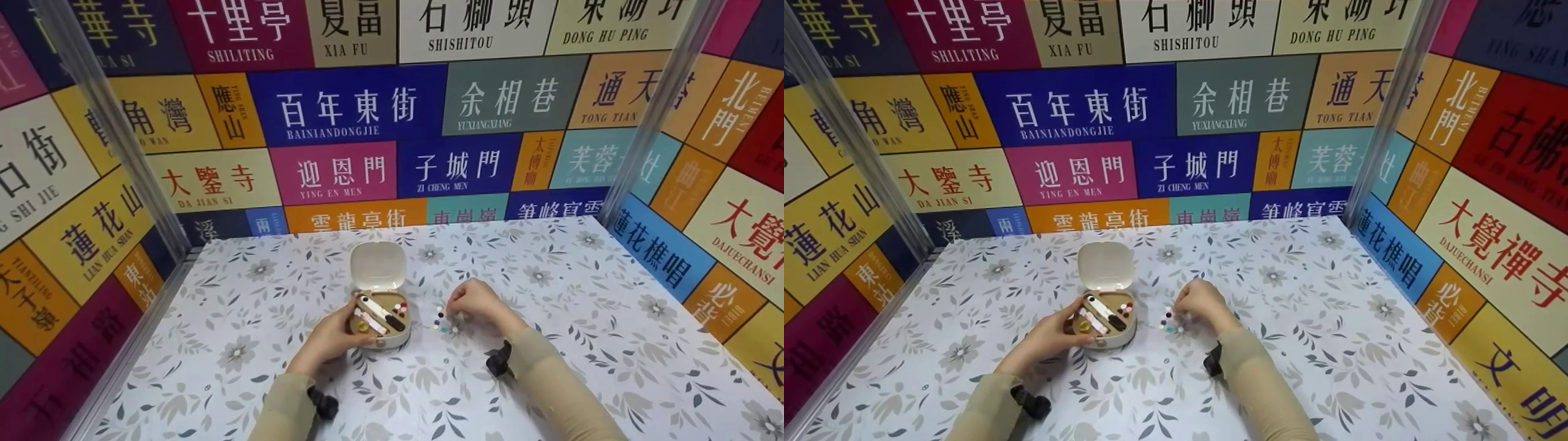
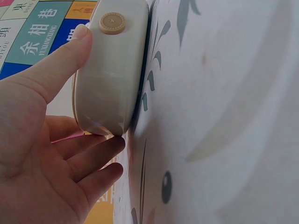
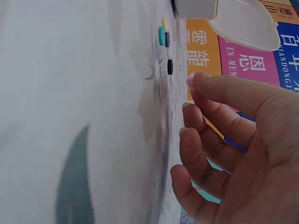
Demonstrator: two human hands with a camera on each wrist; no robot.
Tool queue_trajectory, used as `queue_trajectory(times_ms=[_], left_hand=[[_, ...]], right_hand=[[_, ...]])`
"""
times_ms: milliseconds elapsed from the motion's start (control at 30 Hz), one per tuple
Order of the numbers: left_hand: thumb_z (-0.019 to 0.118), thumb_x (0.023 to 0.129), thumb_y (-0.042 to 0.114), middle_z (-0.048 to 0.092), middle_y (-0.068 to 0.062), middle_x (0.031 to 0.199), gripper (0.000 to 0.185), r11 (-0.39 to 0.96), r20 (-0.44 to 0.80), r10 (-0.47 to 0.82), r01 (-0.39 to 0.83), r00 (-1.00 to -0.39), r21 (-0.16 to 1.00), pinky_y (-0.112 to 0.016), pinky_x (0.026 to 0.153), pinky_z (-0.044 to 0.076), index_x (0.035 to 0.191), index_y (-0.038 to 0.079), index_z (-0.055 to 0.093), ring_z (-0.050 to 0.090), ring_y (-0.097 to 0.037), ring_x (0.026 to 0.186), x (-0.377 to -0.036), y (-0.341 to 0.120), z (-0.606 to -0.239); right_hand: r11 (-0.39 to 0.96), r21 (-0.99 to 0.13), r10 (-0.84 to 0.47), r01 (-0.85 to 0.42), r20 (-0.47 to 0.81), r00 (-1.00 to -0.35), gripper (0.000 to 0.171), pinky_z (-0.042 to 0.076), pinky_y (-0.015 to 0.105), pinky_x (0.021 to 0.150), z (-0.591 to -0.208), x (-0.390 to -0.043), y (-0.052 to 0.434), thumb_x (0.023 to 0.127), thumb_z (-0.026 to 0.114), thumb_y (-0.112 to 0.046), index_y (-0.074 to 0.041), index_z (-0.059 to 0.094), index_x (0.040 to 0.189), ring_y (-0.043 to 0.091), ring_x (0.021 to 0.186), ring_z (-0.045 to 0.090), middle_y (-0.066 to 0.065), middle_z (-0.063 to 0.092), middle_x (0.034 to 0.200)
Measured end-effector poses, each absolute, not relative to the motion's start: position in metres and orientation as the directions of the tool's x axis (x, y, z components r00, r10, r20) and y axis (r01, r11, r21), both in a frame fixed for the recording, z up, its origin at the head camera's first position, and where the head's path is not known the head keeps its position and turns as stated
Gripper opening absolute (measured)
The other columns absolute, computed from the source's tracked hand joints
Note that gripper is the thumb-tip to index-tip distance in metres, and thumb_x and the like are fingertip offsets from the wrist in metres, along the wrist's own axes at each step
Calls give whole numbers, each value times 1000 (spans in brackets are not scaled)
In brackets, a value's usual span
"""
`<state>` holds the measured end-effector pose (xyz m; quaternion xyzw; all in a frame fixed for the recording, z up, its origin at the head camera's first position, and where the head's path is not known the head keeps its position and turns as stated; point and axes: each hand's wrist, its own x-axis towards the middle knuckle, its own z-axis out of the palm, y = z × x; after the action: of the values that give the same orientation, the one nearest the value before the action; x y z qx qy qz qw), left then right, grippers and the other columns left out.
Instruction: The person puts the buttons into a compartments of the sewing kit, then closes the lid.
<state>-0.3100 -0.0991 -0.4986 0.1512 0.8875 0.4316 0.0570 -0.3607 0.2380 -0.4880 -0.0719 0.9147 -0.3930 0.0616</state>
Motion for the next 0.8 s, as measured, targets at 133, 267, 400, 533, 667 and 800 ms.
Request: queue_trajectory(times_ms=[133,267,400,533,667,800], left_hand=[[83,73,42,36,-15,152,105,568,20,325,213,-945,795,-48,112,28,153,8,25,38,-34,135,-309,-99,-499],[83,72,43,35,-15,152,105,567,19,323,210,-946,797,-47,113,25,153,8,26,36,-33,137,-309,-99,-498],[84,72,43,34,-14,153,105,565,25,318,211,-948,797,-48,114,24,153,8,26,35,-33,137,-310,-99,-497],[84,71,43,33,-13,153,106,559,16,314,198,-949,805,-48,114,23,154,10,26,33,-33,138,-311,-100,-496],[84,71,43,33,-12,154,106,562,7,311,190,-950,805,-48,115,22,154,11,25,33,-32,139,-310,-99,-497],[83,72,43,33,-14,153,105,561,21,324,210,-946,801,-47,114,24,153,9,26,34,-33,138,-310,-99,-499]], right_hand=[[653,-757,-147,-37,-79,-986,6,49,28,56,-486,-361,239,78,76,-13,-7,74,77,17,60,57,1,68,71],[622,-783,-128,-10,-89,-988,6,51,31,59,-482,-362,238,79,76,-14,-7,75,80,17,64,58,2,68,75],[595,-804,-118,0,-88,-989,7,50,29,59,-481,-364,238,79,75,-13,-6,75,82,15,65,56,2,68,76],[577,-816,-99,34,-112,-989,9,48,29,58,-481,-365,239,80,75,-14,-6,75,83,15,65,54,3,65,76],[581,-812,-90,50,-126,-988,10,48,30,57,-481,-366,240,80,75,-17,-7,75,84,16,65,55,3,65,77],[602,-798,-101,28,-112,-989,10,48,29,58,-481,-366,242,80,75,-18,-8,74,83,16,67,55,1,66,78]])
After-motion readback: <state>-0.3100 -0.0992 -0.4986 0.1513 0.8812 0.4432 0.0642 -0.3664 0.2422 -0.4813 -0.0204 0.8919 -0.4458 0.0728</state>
